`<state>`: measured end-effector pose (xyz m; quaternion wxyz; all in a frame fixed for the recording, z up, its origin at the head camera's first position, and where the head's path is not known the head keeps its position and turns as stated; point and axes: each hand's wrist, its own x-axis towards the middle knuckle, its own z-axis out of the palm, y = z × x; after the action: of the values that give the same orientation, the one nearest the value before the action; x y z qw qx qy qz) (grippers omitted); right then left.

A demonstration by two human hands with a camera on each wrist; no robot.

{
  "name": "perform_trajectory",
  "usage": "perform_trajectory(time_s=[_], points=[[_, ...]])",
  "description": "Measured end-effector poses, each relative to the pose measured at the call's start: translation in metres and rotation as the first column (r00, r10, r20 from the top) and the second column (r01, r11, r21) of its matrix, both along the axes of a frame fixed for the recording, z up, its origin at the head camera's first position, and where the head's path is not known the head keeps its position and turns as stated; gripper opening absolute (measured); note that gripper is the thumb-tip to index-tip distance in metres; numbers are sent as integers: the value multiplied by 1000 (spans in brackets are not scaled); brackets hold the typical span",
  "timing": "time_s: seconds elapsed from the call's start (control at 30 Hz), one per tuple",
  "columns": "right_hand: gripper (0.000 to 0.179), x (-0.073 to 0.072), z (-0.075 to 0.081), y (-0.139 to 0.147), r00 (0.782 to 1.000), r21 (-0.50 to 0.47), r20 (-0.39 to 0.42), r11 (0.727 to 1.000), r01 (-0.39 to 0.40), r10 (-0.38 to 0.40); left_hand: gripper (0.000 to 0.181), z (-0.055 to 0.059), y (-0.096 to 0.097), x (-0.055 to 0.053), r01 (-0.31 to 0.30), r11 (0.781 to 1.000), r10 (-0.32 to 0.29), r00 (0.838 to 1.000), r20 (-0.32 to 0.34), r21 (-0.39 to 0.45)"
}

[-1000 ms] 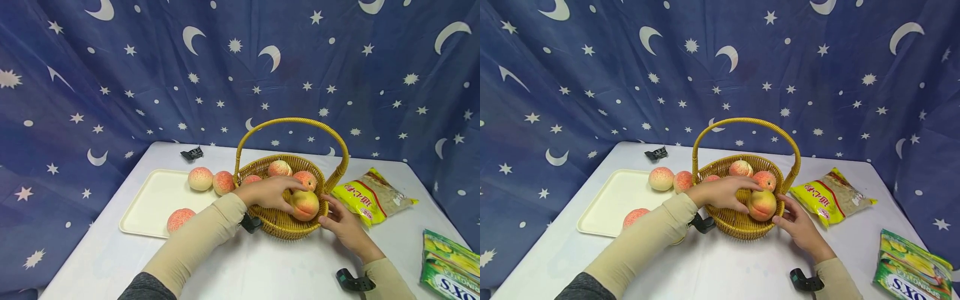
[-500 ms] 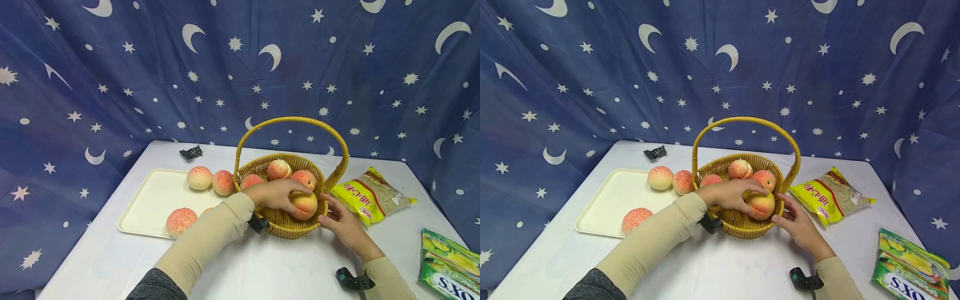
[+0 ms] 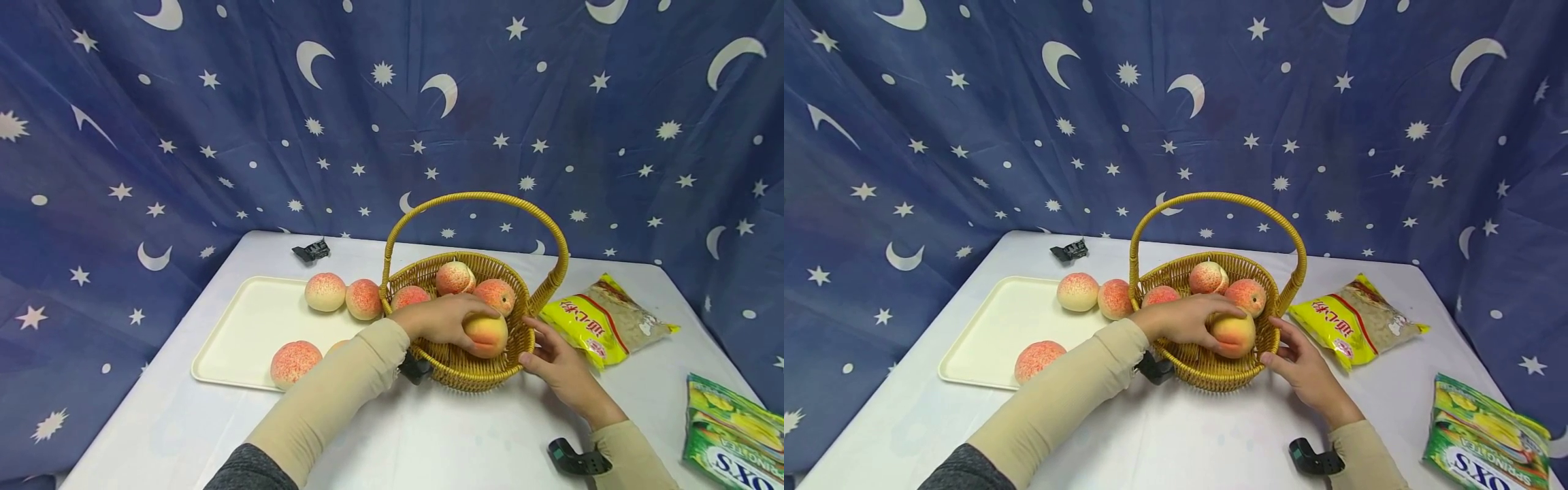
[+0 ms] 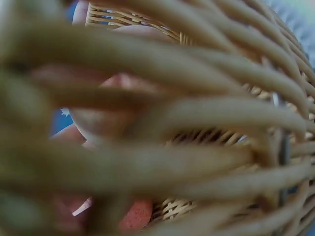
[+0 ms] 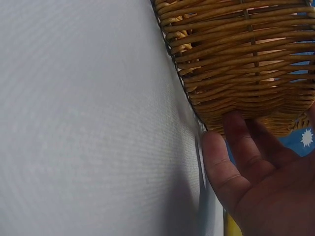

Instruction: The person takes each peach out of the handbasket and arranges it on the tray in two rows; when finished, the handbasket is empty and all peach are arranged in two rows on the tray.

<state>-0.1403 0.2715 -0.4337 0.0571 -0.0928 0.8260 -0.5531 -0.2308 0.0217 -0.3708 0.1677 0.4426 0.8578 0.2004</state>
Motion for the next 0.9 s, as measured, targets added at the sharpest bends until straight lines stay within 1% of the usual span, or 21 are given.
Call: perform_trajectory(time_s=[0.13, 0.27, 0.47, 0.57, 0.9], points=[[68, 0, -1, 0, 1000, -2, 3, 1000, 4, -4, 66, -2, -1, 0, -6, 1000, 6, 1000, -19, 6], [69, 0, -1, 0, 1000, -7, 11, 1000, 6, -6, 67, -6, -3, 1, -33, 999, 33, 999, -5, 35], [69, 1, 0, -1, 1000, -6, 13, 1000, 13, -13, 67, -11, -5, 3, -97, 991, 93, 994, 53, 96], [69, 1, 0, -1, 1000, -14, 12, 1000, 12, -12, 67, -14, -5, 4, -113, 986, 105, 992, 75, 119], [69, 0, 0, -1, 1000, -19, 14, 1000, 12, -12, 68, -18, -3, 4, -155, 976, 143, 986, 85, 150]])
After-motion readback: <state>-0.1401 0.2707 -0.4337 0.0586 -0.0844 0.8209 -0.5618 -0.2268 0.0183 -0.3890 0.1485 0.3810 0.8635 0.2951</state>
